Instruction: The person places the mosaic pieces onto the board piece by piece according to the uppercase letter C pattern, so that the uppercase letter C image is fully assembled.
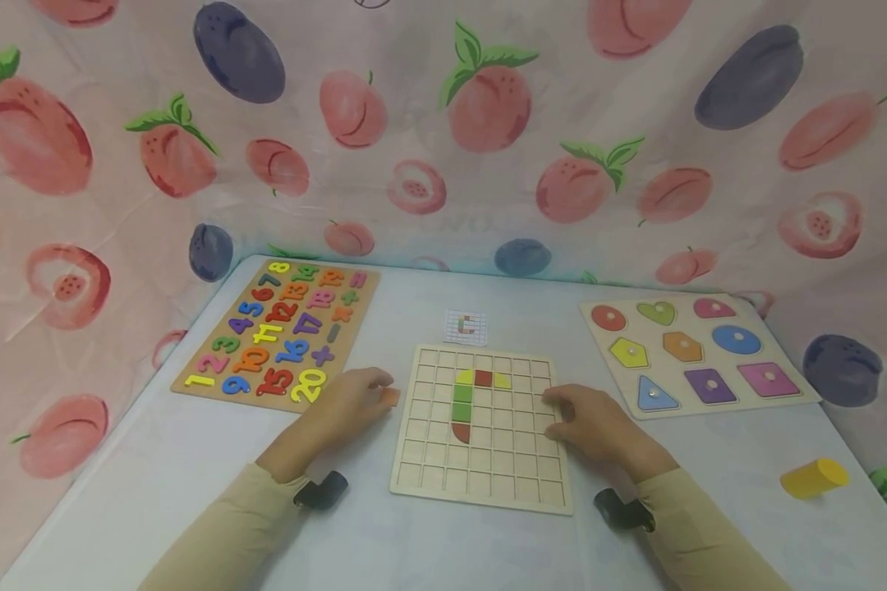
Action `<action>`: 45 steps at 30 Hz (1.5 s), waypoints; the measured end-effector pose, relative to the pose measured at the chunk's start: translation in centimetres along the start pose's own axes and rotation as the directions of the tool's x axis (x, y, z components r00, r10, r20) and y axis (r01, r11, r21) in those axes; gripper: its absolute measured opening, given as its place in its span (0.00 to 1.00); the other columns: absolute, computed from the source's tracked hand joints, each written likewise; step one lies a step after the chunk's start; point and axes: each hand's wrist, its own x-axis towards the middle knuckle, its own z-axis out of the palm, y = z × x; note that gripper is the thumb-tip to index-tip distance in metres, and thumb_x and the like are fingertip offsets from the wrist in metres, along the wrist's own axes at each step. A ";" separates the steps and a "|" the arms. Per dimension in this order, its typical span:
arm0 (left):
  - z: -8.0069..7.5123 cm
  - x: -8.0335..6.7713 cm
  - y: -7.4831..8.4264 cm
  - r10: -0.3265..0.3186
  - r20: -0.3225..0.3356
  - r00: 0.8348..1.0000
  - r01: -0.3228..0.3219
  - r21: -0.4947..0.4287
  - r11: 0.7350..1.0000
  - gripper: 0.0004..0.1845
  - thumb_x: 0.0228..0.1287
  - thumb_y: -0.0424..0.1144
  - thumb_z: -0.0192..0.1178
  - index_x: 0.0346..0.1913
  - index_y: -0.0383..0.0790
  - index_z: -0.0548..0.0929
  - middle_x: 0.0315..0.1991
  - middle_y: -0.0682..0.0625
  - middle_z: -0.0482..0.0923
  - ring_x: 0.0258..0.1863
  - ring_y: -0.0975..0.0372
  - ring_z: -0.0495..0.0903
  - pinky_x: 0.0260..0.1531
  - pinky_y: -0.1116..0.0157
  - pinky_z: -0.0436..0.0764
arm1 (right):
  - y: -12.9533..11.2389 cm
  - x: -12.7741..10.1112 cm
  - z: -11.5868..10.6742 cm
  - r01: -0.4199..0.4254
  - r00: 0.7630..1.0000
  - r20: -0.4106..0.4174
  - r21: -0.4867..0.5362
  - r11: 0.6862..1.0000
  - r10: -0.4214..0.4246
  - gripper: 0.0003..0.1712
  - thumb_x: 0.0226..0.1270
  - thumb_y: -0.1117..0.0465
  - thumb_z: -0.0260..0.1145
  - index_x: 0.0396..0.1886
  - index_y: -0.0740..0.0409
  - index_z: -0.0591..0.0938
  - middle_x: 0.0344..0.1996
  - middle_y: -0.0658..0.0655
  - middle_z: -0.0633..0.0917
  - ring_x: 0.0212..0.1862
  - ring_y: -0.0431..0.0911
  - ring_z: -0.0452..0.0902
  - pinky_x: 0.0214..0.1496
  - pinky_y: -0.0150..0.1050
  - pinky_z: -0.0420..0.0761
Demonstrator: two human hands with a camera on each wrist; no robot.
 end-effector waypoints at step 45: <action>0.3 0.2 -0.4 -0.043 0.026 0.999 0.043 -0.006 0.999 0.15 0.67 0.37 0.66 0.54 0.37 0.83 0.52 0.46 0.83 0.59 0.50 0.77 0.58 0.51 0.76 | 0.4 0.1 0.1 0.024 1.000 -0.006 0.004 1.000 -0.024 0.31 0.58 0.62 0.74 0.62 0.64 0.79 0.62 0.64 0.78 0.67 0.62 0.69 0.68 0.59 0.67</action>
